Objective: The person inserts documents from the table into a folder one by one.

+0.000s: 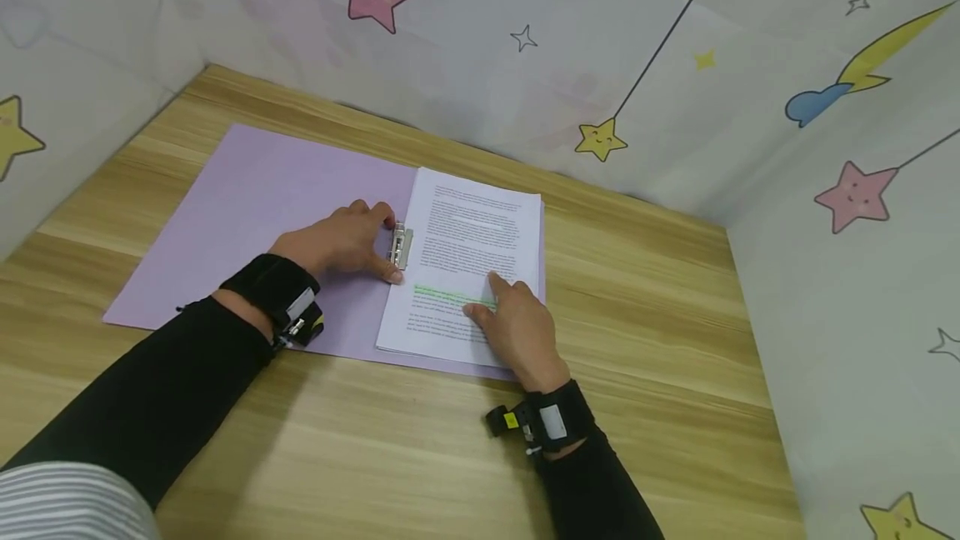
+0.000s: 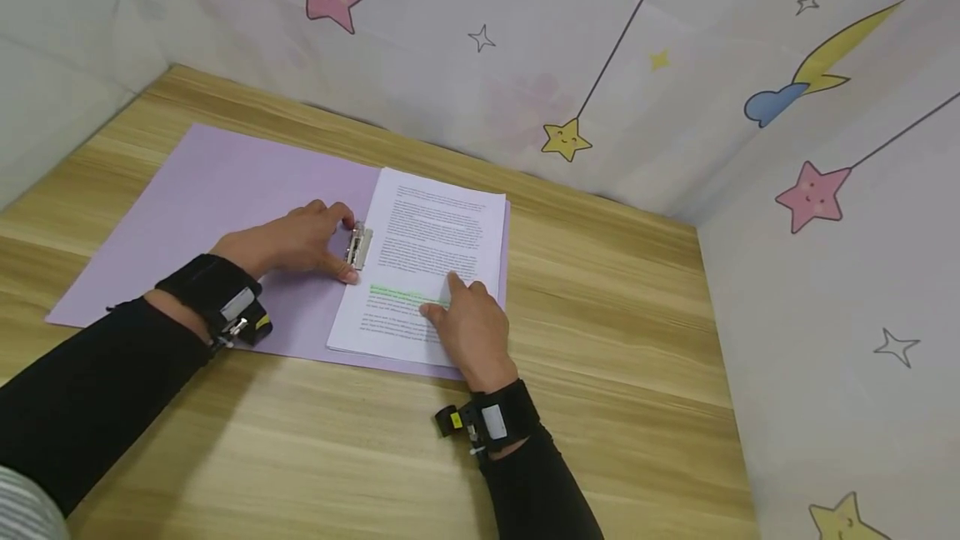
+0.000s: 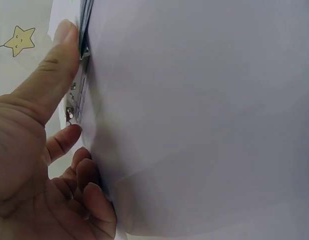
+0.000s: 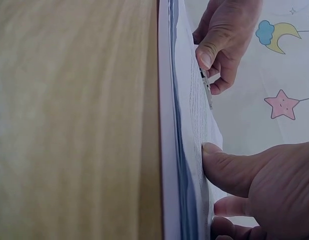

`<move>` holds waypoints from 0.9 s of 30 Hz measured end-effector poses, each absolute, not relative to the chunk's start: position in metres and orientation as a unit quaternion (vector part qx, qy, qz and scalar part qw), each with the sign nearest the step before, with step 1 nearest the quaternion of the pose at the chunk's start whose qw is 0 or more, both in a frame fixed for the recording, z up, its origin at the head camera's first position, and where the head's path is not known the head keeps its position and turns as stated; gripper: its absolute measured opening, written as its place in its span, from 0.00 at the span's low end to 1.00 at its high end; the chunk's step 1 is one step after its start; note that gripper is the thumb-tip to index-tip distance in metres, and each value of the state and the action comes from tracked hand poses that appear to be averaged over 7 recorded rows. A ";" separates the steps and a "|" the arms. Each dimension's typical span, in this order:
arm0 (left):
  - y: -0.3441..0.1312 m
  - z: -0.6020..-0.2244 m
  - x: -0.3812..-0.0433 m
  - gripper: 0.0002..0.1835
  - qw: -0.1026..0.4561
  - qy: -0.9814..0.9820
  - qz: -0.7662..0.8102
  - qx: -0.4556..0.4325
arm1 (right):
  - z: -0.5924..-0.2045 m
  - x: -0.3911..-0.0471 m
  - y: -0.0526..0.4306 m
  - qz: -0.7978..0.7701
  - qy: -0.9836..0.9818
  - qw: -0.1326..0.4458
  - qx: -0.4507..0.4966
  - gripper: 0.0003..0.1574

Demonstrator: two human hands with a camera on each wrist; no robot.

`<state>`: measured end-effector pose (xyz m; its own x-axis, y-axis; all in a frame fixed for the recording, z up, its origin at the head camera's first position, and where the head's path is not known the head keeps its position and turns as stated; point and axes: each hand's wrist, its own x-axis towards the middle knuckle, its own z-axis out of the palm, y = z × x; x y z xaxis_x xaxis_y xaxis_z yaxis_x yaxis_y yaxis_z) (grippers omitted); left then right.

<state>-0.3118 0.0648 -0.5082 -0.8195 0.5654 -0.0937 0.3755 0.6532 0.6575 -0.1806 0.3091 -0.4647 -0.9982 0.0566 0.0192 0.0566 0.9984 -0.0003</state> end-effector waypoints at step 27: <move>0.066 -0.501 -0.320 0.49 0.207 0.873 0.335 0.288 | -0.463 -0.180 0.314 0.012 -0.999 0.000 -0.040 0.43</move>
